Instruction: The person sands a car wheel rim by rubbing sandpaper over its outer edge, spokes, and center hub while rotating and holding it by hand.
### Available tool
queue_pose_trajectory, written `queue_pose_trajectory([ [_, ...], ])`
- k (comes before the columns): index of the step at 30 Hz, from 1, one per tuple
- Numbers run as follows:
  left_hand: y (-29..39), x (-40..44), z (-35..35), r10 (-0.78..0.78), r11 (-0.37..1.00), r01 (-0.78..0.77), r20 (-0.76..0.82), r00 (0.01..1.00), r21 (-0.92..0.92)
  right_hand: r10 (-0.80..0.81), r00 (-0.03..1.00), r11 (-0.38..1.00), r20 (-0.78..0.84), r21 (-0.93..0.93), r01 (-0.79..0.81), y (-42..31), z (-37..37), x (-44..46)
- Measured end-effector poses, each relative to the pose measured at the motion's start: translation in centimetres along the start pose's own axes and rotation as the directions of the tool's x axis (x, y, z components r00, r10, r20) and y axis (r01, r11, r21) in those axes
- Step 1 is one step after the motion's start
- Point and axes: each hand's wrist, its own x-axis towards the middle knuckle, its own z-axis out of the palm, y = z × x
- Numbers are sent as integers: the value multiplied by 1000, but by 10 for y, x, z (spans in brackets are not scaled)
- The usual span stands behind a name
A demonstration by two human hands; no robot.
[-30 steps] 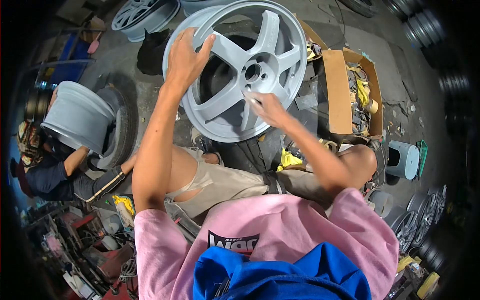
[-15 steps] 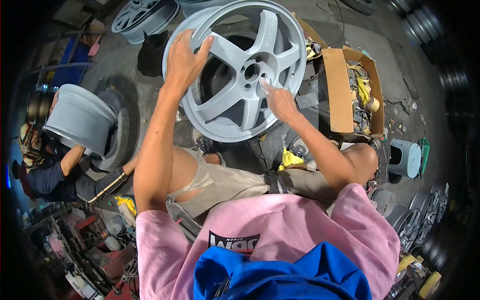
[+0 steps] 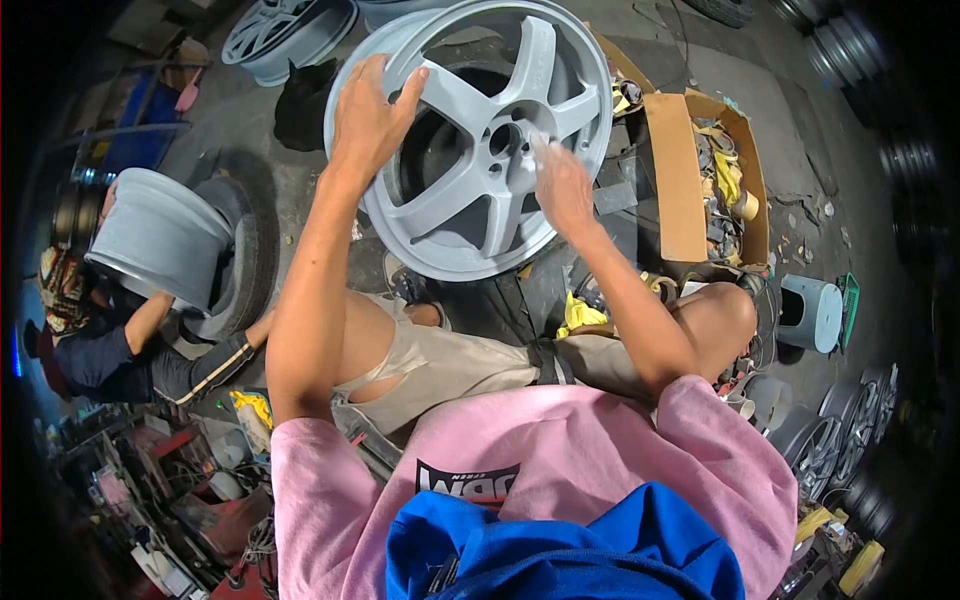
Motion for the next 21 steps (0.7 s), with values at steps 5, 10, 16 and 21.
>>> queue_pose_trajectory([
  [5, -10, 1, 5, 58, 998, -57, -41, 998, 17, -28, 992, 998, -124, -57, 21, 2, 33, 8],
  [10, -6, 3, 3, 40, 999, -40, -3, 999, 14, -10, 996, 997, 92, -80, 18, 6, 13, -19],
  [16, -3, 3, 3, 42, 999, -42, -45, 998, 6, 183, 951, 973, -249, 184, -139, -22, 41, 22],
  [21, -6, 4, 1, 41, 999, -41, -10, 999, 17, 136, 990, 953, -45, 279, -118, -70, 28, 14],
])
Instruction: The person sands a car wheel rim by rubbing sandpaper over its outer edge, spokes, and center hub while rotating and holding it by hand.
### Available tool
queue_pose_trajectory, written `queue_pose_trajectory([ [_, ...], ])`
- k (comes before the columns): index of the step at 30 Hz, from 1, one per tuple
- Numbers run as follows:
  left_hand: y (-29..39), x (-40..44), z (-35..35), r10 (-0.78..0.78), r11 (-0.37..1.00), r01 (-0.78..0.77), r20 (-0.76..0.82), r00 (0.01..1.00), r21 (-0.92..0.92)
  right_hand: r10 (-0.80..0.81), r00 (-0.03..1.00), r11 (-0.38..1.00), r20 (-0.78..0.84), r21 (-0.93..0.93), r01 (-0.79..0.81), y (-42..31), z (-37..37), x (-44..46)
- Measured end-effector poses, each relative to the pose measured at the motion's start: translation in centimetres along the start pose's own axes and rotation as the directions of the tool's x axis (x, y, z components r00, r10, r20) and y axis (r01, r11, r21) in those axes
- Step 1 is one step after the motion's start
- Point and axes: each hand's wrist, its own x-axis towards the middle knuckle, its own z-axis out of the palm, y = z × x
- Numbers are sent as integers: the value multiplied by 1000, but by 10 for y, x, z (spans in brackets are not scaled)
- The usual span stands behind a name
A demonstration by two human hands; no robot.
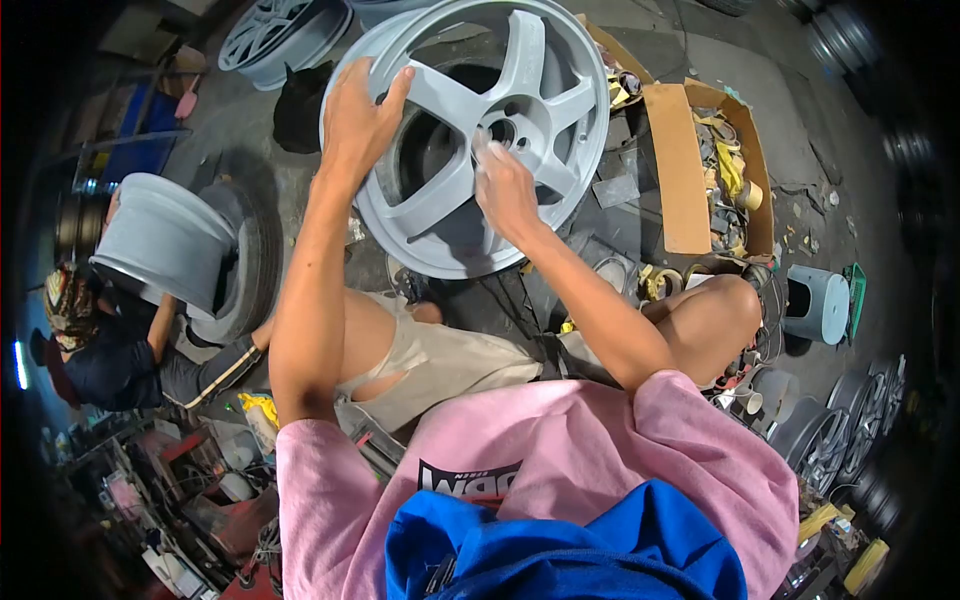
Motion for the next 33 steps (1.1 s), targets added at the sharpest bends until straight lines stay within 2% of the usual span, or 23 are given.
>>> queue_pose_trajectory([
  [2, 2, 2, -1, 8, 1000, -8, -5, 1000, -8, -183, 977, 983, 107, 26, 181, 16, -17, -12],
  [3, 2, -1, 0, 9, 1000, -9, -2, 1000, -19, -180, 977, 984, 113, 25, 178, 19, -22, -12],
  [5, -1, -3, 5, 26, 1000, -27, -28, 999, -10, 11, 1000, 987, 28, 159, -15, 26, -31, -6],
  [6, -3, -1, 5, 56, 998, -55, -63, 996, 14, 23, 984, 983, -177, 182, 10, 28, -22, 4],
  [7, -7, -2, 4, 56, 998, -55, -62, 996, 21, 23, 984, 982, -176, 188, 11, 34, -9, 7],
  [9, -8, -1, 6, 67, 996, -61, -78, 995, 68, -128, 987, 990, -94, 41, 132, 33, 6, 10],
  [10, -7, 3, 7, 74, 995, -69, -82, 994, 68, -200, 973, 977, -116, 50, 207, 27, 7, 4],
  [11, -9, 4, 8, 69, 996, -64, -74, 995, 58, -207, 971, 976, -117, 50, 214, 25, 3, -2],
  [13, -4, -2, 2, 51, 997, -48, -53, 997, 55, -156, 984, 982, 87, 122, 145, 16, -16, -14],
  [15, 8, -1, -3, -44, 998, 45, 27, 999, -36, -161, 986, 976, 37, 153, 154, 24, -20, -7],
  [17, 5, -2, -1, -23, 999, 23, 7, 1000, -33, 266, 963, 926, -32, 286, -246, 25, -25, 13],
  [18, 3, -1, 0, 4, 1000, -4, -17, 1000, -26, 253, 952, 931, -171, 312, -191, 36, -8, 24],
  [19, 2, -2, 0, 8, 1000, -9, -17, 1000, -26, 252, 952, 931, -175, 313, -189, 30, 3, 23],
  [21, 1, 0, 1, 12, 1000, -11, -21, 1000, 11, -106, 939, 990, -326, 58, 132, 18, 20, 29],
  [22, 1, 1, 0, 11, 1000, -11, -24, 1000, 11, 14, 994, 981, -110, 194, 8, 5, 6, 22],
  [23, 1, 1, 0, 14, 1000, -14, -26, 1000, -1, 12, 994, 981, -107, 194, 9, 5, 2, 15],
  [25, 1, 0, -1, 11, 1000, -11, -23, 1000, -10, 99, 988, 907, 119, 397, -139, 14, -8, 2],
  [26, 4, 0, -1, 17, 1000, -17, -29, 999, -6, 189, 979, 902, 72, 381, -202, 20, -13, 3],
  [27, 5, -2, 0, 22, 1000, -22, -36, 999, -3, 375, 918, 818, 131, 420, -394, 29, -14, 11],
  [29, 0, -3, 2, 19, 1000, -19, -37, 999, 4, 331, 943, 850, -25, 442, -287, 15, -27, 34],
  [30, -1, -2, 2, 21, 1000, -21, -42, 999, 8, 115, 990, 948, -76, 305, -87, 25, -14, 36],
  [31, 1, -1, 1, 28, 1000, -28, -44, 999, 4, -112, 989, 981, -97, 149, 126, 25, -7, 36],
  [33, 3, 1, -4, -22, 1000, 22, 28, 999, -5, -154, 985, 969, -74, 185, 165, 20, -10, 5],
])
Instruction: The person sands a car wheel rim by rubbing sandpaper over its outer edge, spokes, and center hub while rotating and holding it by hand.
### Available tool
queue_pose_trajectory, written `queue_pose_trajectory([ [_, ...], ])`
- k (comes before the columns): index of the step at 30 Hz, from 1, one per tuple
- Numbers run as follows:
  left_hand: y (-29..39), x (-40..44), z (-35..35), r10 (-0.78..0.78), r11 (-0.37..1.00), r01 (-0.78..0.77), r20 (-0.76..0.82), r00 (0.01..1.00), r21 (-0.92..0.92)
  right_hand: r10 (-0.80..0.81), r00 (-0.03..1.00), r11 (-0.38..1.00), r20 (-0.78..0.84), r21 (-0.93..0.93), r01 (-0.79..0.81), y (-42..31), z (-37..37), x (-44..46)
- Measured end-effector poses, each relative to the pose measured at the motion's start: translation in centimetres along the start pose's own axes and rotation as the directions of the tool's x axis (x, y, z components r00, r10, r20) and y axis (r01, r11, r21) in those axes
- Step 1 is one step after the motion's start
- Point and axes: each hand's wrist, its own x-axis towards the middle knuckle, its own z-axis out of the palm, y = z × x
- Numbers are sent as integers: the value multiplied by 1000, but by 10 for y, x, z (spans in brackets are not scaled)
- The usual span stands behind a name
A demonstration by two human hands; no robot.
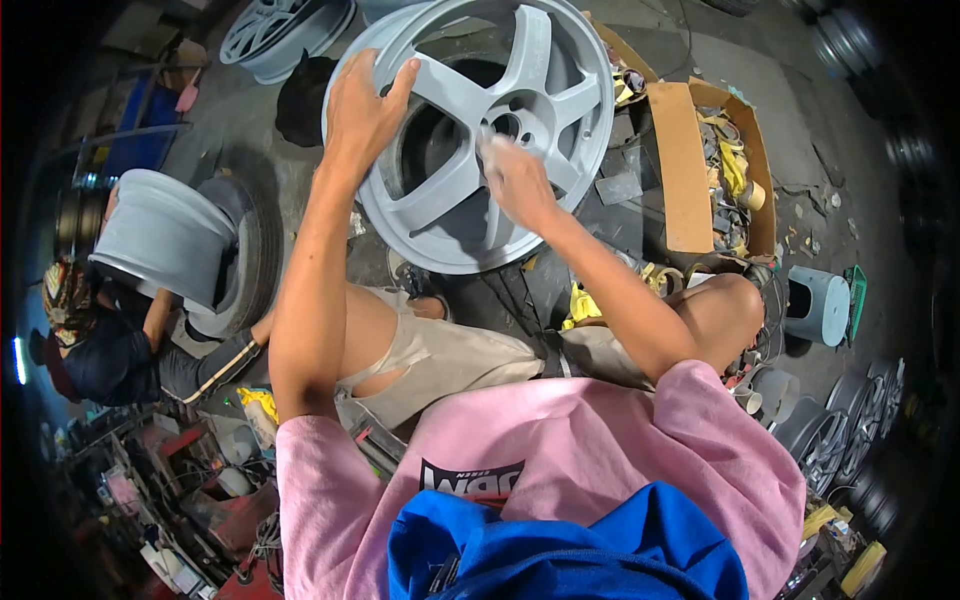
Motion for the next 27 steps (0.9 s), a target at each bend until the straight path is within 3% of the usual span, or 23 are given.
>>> queue_pose_trajectory([
  [2, -1, -1, 2, 4, 1000, -4, -19, 1000, -6, 11, 913, 961, 408, -256, 103, 1, -25, -21],
  [3, -2, -3, 4, 13, 1000, -13, -36, 999, -12, -61, 890, 925, 451, -309, 220, 30, -27, -33],
  [6, 3, -4, 4, 19, 1000, -19, -61, 998, -1, -118, 867, 895, 484, -326, 304, 46, -53, -27],
  [8, -9, 0, 8, 56, 998, -53, -85, 995, 38, -74, 866, 916, 495, -309, 255, 21, -62, -3],
  [10, -15, -2, 13, 94, 993, -86, -100, 991, 76, -174, 927, 942, 334, -218, 255, 2, -55, 9],
  [11, -16, -2, 14, 105, 992, -97, -103, 989, 85, -172, 929, 943, 328, -219, 252, 2, -53, 5],
  [16, -12, -8, 8, 71, 997, -68, -63, 996, 35, -146, 866, 880, 478, -338, 334, 22, -41, -27],
  [18, -12, -2, 11, 89, 994, -82, -80, 993, 77, -67, 828, 851, 557, -401, 339, 27, -51, -21],
  [19, -11, -2, 11, 95, 994, -90, -86, 992, 57, -171, 867, 873, 468, -337, 354, 24, -51, -13],
  [20, -13, -1, 10, 92, 994, -87, -89, 992, 63, -177, 865, 873, 470, -330, 358, 19, -50, -7],
  [23, -17, -2, 12, 106, 991, -97, -107, 989, 91, -207, 941, 917, 267, -282, 281, -7, -45, 15],
  [27, -11, -3, 11, 98, 993, -92, -96, 990, 69, -80, 914, 890, 397, -385, 245, 11, -25, -7],
])
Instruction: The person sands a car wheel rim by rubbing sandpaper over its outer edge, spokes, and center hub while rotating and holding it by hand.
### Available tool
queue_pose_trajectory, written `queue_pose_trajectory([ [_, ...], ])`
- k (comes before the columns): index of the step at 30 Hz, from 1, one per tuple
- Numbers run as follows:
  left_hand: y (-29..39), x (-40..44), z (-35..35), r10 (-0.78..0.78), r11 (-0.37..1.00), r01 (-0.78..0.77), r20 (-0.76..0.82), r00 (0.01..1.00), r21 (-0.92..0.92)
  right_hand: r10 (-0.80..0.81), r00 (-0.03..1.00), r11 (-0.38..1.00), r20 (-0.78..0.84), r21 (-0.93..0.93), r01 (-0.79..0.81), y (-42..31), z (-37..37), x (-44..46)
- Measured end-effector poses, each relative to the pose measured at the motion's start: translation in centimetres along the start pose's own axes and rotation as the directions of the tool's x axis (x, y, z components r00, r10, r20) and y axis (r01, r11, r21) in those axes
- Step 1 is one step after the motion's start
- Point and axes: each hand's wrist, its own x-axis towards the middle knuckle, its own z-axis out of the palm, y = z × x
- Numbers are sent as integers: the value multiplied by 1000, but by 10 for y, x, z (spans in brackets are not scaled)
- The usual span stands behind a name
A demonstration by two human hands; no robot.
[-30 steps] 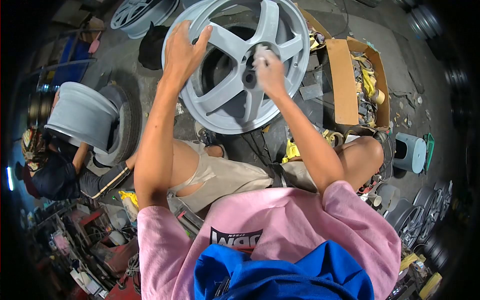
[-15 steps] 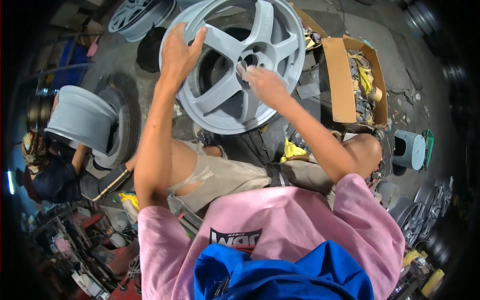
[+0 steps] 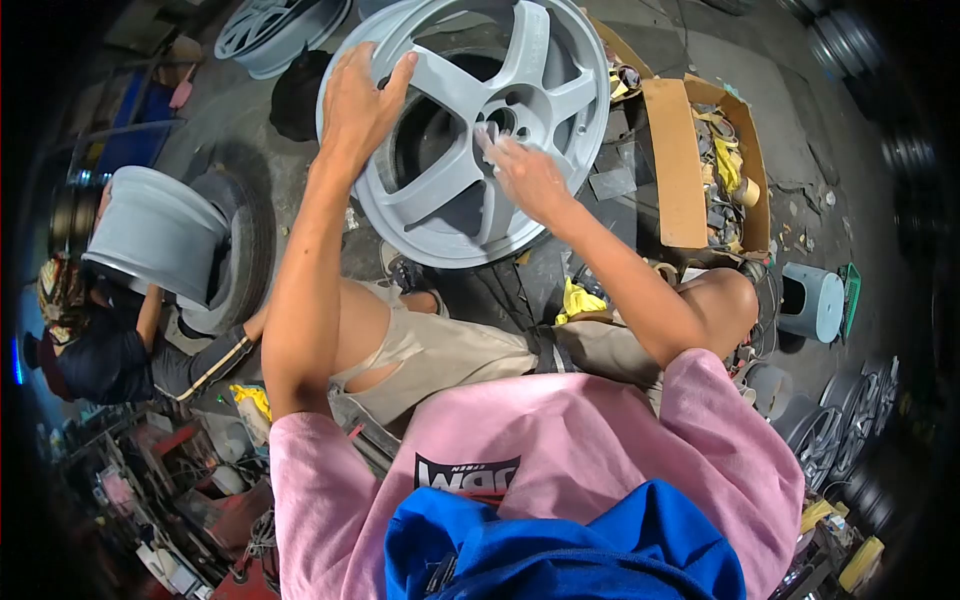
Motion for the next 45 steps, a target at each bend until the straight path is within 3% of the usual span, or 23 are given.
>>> queue_pose_trajectory([
  [4, -6, 0, 3, 8, 1000, -8, -39, 999, 22, 53, 994, 981, 98, -192, -33, 39, 4, -31],
  [7, -3, 0, 1, -27, 1000, 27, 2, 1000, 5, 208, 973, 978, 96, -1, -209, 37, -8, -38],
  [9, -1, 1, 0, -37, 999, 37, 12, 999, 13, 546, 833, 756, 90, 377, -536, 27, -1, -25],
  [11, 1, 2, -2, -37, 999, 37, 27, 999, 21, 571, 817, 714, 85, 441, -545, 11, 44, -29],
  [14, 1, 1, -1, -12, 1000, 13, 28, 1000, -18, 485, 862, 783, 146, 366, -502, -19, 23, -25],
  [17, -3, 4, -2, -42, 999, 42, 18, 999, 6, 409, 873, 658, 267, 576, -485, -10, 3, -23],
  [19, 0, 0, -1, -22, 1000, 22, 5, 1000, -1, 680, 695, 501, 234, 544, -673, 3, -3, -21],
  [21, 6, 0, -4, -28, 999, 28, 20, 999, -20, 690, 711, 585, 138, 473, -659, 15, 28, -28],
  [23, 6, 6, -6, -30, 999, 30, 27, 999, -28, 468, 883, 830, 32, 328, -451, 4, 41, -27],
  [24, 3, 5, -4, -31, 999, 31, 21, 999, -24, 395, 888, 798, 236, 390, -459, -5, 16, -26],
  [25, 3, 2, -3, -34, 999, 34, 20, 999, -24, 398, 885, 797, 244, 386, -465, -4, 13, -33],
  [27, 3, 4, -3, -54, 998, 55, 45, 997, -15, 371, 907, 738, 200, 529, -419, -1, 7, -36],
  [28, 4, 3, -3, -46, 999, 46, 14, 999, -26, 504, 834, 650, 224, 537, -537, 2, 0, -32],
  [31, 3, 0, -2, -33, 999, 33, 6, 999, -11, 544, 801, 698, 251, 396, -597, 16, 18, -21],
  [32, 1, 4, -2, -29, 999, 28, 21, 999, 23, 530, 840, 765, 117, 362, -533, 7, 33, -21],
  [33, 2, 7, -3, -22, 999, 22, 18, 1000, 24, 530, 841, 766, 110, 364, -530, 1, 23, -21],
  [35, 4, 3, -5, -50, 999, 50, 37, 998, 8, 334, 889, 783, 312, 433, -446, -13, 0, -21],
  [36, 4, 3, -3, -53, 999, 52, 40, 998, 7, 219, 951, 880, 220, 376, -290, 1, 7, -27],
  [37, 4, 3, -2, -43, 999, 43, 24, 999, 2, 218, 950, 880, 223, 376, -290, 10, -6, -20],
  [39, -1, 0, -2, -45, 999, 45, 10, 999, 6, 264, 934, 965, 241, -77, -253, 29, -33, -2],
  [40, -2, -1, -2, -49, 999, 48, 21, 999, 5, 264, 933, 964, 246, -75, -253, 40, -38, 6],
  [42, 1, 2, -2, -44, 999, 44, 25, 999, 1, 13, 997, 939, 77, -344, 14, 63, -49, 19],
  [45, 7, 4, -4, -57, 996, 60, 46, 997, -62, 7, 978, 905, 210, -416, 83, 81, -21, -16],
])
